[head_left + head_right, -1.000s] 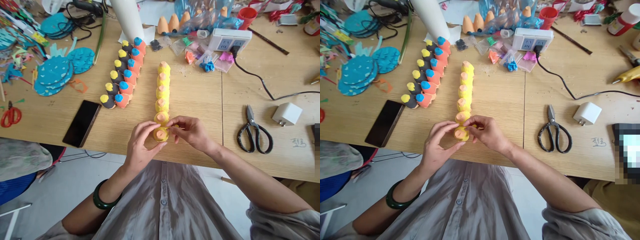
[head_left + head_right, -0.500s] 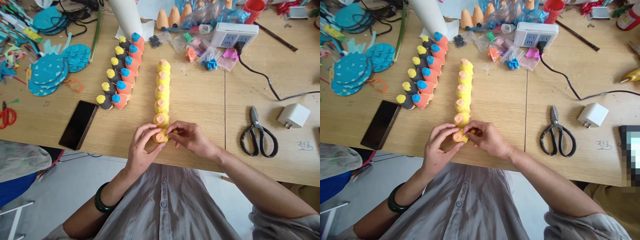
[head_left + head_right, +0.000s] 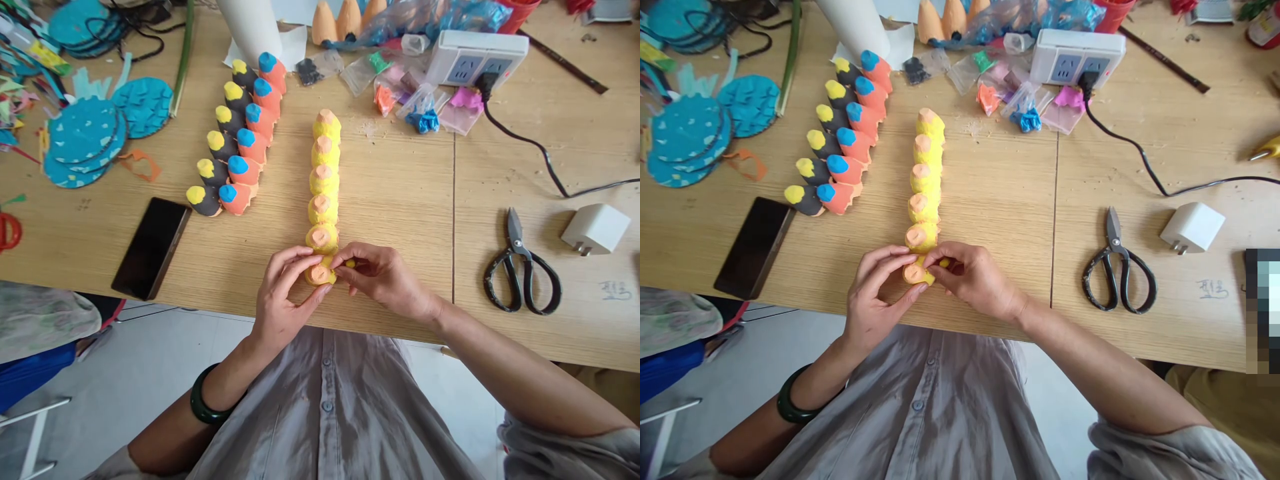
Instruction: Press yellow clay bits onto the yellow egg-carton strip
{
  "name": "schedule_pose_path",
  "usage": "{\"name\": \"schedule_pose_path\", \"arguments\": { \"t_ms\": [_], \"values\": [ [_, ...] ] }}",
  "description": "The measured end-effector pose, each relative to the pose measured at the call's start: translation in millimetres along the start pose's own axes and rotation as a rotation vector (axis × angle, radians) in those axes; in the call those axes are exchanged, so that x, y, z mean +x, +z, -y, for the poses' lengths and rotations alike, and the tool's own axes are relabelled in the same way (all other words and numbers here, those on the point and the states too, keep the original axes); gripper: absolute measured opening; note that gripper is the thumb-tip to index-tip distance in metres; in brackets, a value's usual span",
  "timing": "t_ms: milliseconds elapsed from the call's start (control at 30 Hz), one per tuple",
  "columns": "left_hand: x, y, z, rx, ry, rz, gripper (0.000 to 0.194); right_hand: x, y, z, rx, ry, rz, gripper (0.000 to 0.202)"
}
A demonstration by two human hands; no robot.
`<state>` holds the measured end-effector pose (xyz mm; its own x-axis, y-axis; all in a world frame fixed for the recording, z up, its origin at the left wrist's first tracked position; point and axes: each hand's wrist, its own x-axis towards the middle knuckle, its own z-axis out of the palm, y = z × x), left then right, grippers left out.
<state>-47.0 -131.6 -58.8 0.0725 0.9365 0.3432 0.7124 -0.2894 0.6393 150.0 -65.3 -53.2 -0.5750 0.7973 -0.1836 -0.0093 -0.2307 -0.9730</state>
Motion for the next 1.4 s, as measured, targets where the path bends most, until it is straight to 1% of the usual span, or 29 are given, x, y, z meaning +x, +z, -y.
{"name": "schedule_pose_path", "arguments": {
  "t_ms": [133,333,500,633,967,1100,1200,1267,1333,1400],
  "values": [
    [-1,0.1,0,0.011,-0.001,0.0,0.033,1,4,-2,-0.006,-0.027,-0.029,0.016],
    [-1,0.3,0,0.006,-0.011,0.004,0.033,-1,8,-3,-0.024,0.013,-0.07,0.015],
    [0,0.6,0,-0.011,-0.007,0.0,0.033,-1,10,-2,-0.025,0.017,-0.09,0.014],
    [0,0.5,-1,-0.019,-0.004,-0.001,0.035,-1,10,-3,-0.026,0.013,-0.085,0.016],
    [1,0.5,-1,-0.026,0.013,-0.004,0.038,-1,12,-1,-0.074,-0.011,-0.089,0.012],
    [0,-0.6,-2,-0.034,0.009,-0.013,0.04,-1,8,2,0.03,0.019,-0.088,0.023],
    [-1,-2.0,-3,-0.11,-0.028,-0.032,0.043,2,2,6,0.092,0.061,-0.13,0.033],
    [-2,-3.7,-4,-0.175,-0.053,-0.047,0.046,5,-2,12,0.121,0.1,-0.157,0.036],
    [-1,-5.8,-5,-0.22,-0.052,-0.07,0.05,10,-4,19,0.192,0.152,-0.144,0.037],
    [3,-7.7,-7,-0.25,-0.022,-0.087,0.053,16,-6,27,0.287,0.178,-0.106,0.04]
  ]
}}
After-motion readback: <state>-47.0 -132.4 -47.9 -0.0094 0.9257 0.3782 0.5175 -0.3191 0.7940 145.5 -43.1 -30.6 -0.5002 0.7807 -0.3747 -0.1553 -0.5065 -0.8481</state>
